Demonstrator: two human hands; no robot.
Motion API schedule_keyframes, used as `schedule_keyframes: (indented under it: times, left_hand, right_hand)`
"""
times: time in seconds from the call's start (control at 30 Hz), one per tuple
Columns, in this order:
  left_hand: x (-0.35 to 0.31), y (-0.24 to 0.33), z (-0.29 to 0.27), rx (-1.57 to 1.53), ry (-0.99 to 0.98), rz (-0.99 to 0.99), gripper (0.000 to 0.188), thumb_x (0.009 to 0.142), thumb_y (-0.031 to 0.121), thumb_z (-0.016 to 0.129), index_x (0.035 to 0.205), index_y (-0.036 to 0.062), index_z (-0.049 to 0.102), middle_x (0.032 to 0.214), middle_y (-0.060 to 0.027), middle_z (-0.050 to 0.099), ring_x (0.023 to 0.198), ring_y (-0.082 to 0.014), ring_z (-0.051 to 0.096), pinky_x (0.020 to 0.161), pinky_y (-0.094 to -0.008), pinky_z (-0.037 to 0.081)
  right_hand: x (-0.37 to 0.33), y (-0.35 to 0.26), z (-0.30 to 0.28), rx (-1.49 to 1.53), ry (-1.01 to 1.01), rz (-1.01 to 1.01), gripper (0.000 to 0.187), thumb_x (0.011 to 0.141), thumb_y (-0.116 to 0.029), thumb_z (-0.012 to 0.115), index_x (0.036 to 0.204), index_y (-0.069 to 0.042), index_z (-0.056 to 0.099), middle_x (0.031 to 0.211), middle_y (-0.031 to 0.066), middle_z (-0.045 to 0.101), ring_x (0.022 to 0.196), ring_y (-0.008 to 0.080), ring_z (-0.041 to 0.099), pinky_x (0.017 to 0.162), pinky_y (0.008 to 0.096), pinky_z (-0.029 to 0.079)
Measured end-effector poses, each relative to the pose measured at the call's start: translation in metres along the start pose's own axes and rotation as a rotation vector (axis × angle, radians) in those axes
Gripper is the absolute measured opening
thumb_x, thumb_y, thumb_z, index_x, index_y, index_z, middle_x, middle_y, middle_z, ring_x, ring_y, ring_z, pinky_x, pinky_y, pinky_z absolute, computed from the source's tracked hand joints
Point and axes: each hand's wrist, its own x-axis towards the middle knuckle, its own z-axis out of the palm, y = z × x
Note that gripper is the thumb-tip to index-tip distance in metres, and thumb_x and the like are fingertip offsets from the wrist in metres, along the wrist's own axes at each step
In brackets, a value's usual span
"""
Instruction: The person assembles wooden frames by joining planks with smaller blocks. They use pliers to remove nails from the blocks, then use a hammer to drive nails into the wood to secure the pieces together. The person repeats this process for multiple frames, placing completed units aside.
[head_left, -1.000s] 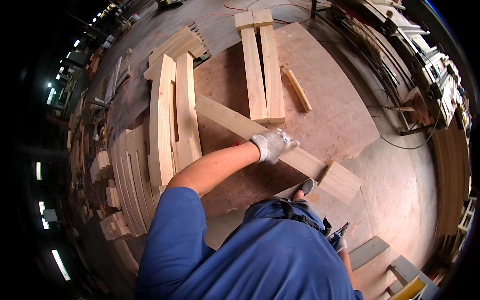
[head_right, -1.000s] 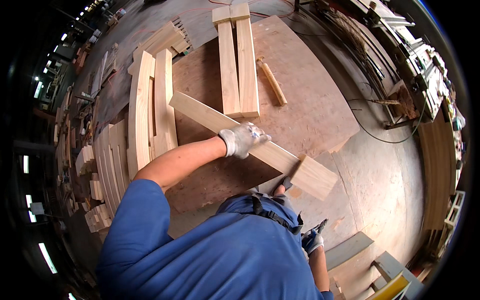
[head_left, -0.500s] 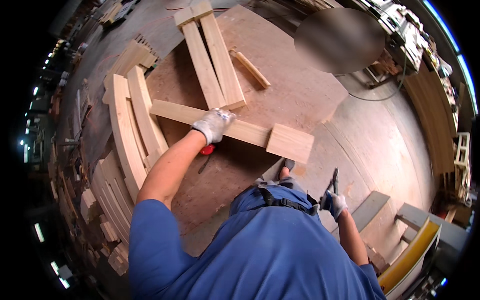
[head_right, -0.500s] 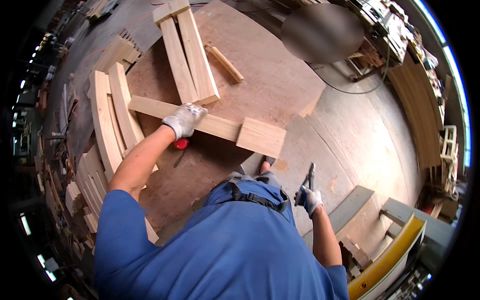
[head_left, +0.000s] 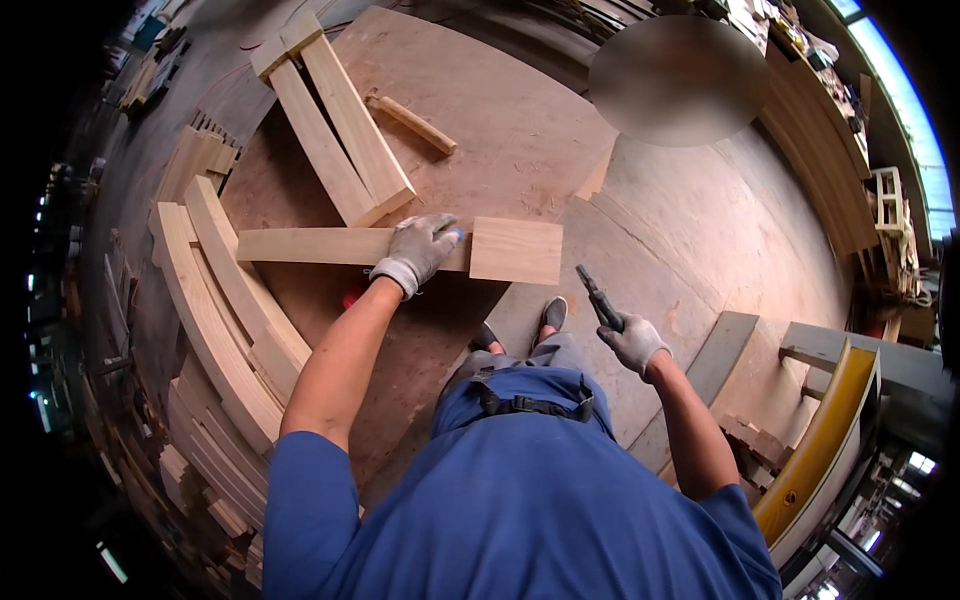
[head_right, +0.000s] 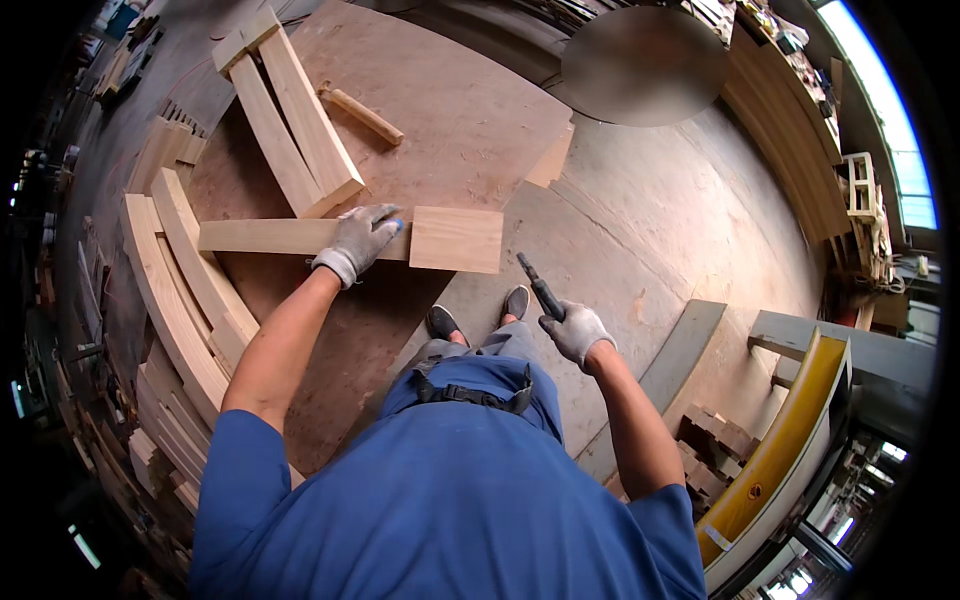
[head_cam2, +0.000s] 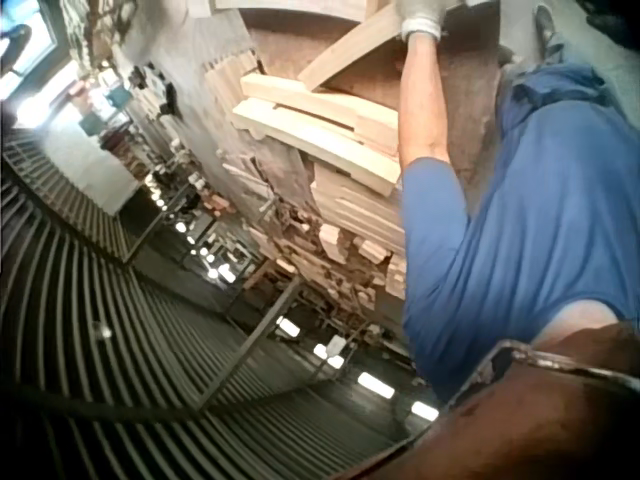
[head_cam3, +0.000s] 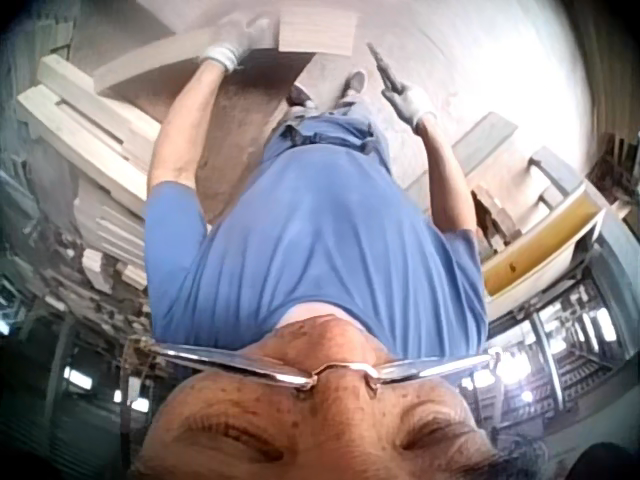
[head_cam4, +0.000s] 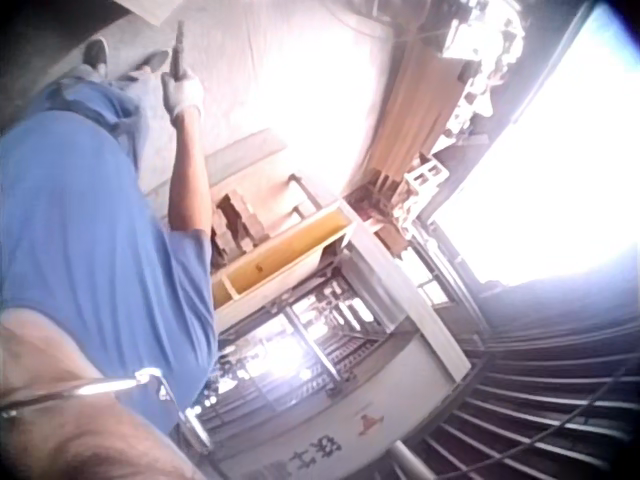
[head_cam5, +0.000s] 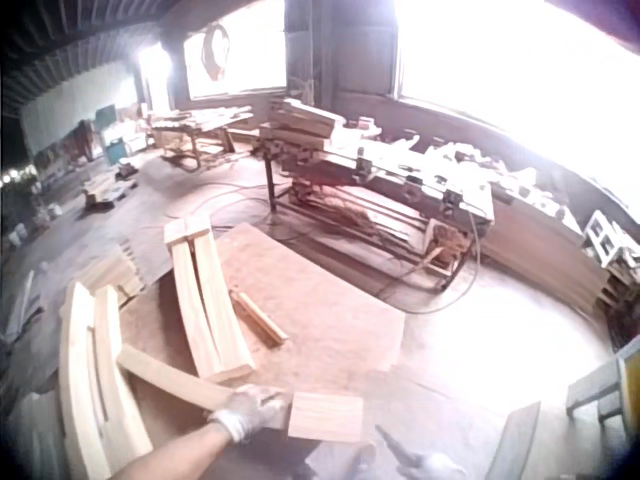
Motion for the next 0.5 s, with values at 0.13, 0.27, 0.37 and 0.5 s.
schedule_keyframes:
  times: [0.13,0.27,0.37,0.5]
  left_hand:
    - [0.003,0.008,0.027,0.285,0.202,-0.011,0.035,0.104,0.041,0.065,0.11,0.0118,0.084,0.111,-0.0152,0.081,0.111,-0.0339,0.074,0.11,-0.0497,0.048]
    - [0.013,0.024,0.044,0.506,0.282,-0.15,0.043,0.106,0.048,0.058,0.098,0.014,0.083,0.104,-0.0145,0.08,0.106,-0.0344,0.072,0.101,-0.0489,0.046]
    - [0.015,0.024,0.047,0.562,0.281,-0.173,0.046,0.107,0.05,0.055,0.096,0.0141,0.082,0.102,-0.0134,0.08,0.106,-0.034,0.071,0.102,-0.0484,0.045]
    - [0.013,0.019,0.051,0.585,0.293,-0.169,0.046,0.107,0.051,0.055,0.095,0.0142,0.081,0.101,-0.0123,0.079,0.104,-0.0334,0.071,0.102,-0.0483,0.045]
  right_hand:
    - [0.005,0.002,-0.009,-0.046,-0.026,-0.046,0.039,0.099,-0.034,0.071,0.127,-0.007,0.074,0.108,0.0272,0.077,0.108,0.046,0.073,0.094,0.0513,0.056]
    - [0.016,0.006,-0.019,-0.091,-0.115,-0.091,0.038,0.1,-0.034,0.07,0.125,-0.006,0.073,0.109,0.0262,0.077,0.108,0.046,0.073,0.094,0.0521,0.056]
    - [0.023,0.01,-0.027,-0.137,-0.164,-0.145,0.036,0.101,-0.036,0.069,0.121,-0.006,0.072,0.111,0.0251,0.077,0.109,0.0452,0.072,0.096,0.0518,0.056]
    - [0.034,0.019,-0.034,-0.165,-0.189,-0.219,0.034,0.101,-0.037,0.068,0.116,-0.006,0.073,0.115,0.0236,0.075,0.111,0.0439,0.072,0.098,0.0509,0.056]
